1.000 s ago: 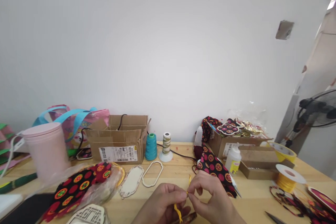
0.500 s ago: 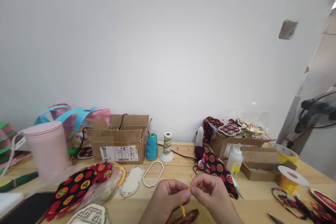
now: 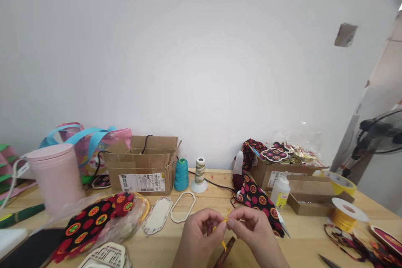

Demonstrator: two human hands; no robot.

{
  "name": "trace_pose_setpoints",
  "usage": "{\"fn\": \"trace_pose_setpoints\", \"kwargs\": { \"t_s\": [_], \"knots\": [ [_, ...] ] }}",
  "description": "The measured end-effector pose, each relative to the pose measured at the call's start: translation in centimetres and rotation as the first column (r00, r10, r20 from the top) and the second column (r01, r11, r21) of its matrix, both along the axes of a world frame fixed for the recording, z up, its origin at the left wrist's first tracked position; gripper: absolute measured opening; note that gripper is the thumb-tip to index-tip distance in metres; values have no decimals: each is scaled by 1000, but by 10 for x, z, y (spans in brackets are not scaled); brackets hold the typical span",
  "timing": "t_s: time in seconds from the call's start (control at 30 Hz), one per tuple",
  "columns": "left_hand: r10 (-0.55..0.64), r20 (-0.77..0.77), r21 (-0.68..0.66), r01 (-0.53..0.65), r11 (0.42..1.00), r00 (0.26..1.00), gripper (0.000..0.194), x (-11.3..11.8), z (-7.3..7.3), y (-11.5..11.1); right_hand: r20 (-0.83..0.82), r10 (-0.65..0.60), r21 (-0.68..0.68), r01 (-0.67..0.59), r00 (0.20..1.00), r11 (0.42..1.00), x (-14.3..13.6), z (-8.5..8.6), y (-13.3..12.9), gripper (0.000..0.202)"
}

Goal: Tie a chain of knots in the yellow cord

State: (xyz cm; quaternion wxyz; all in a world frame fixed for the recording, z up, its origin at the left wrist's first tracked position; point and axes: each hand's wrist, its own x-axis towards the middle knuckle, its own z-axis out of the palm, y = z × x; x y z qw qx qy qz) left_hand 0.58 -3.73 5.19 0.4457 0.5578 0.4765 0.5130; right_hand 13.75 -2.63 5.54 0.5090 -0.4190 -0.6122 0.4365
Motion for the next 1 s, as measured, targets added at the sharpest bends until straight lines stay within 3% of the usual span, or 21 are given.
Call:
{"fn": "trace_pose_setpoints", "kwargs": {
  "t_s": [0.13, 0.3, 0.37, 0.5, 0.7, 1.0],
  "knots": [
    [-13, 14, 3, 13, 1000, 1000, 10, 0, 2, 1, 78, -17, 63, 12, 997, 998, 0, 1, -2, 24],
    [-40, 57, 22, 38, 999, 998, 10, -2, 0, 1, 298, -139, 357, 24, 944, 934, 2, 7, -4, 14],
    [-39, 50, 16, 39, 999, 998, 9, -2, 0, 0, 340, -174, 416, 18, 924, 909, 3, 8, -4, 13],
    [-36, 64, 25, 35, 999, 997, 9, 0, -1, 0, 342, -163, 399, 14, 925, 917, 4, 5, -1, 12],
    [-36, 205, 29, 31, 999, 978, 11, 1, -5, 1, 301, -159, 402, 26, 940, 915, 3, 1, 0, 13],
    [-41, 136, 69, 32, 997, 990, 7, -3, -5, 2, 343, -146, 459, -30, 928, 888, 5, 4, -1, 14]
  ]
}}
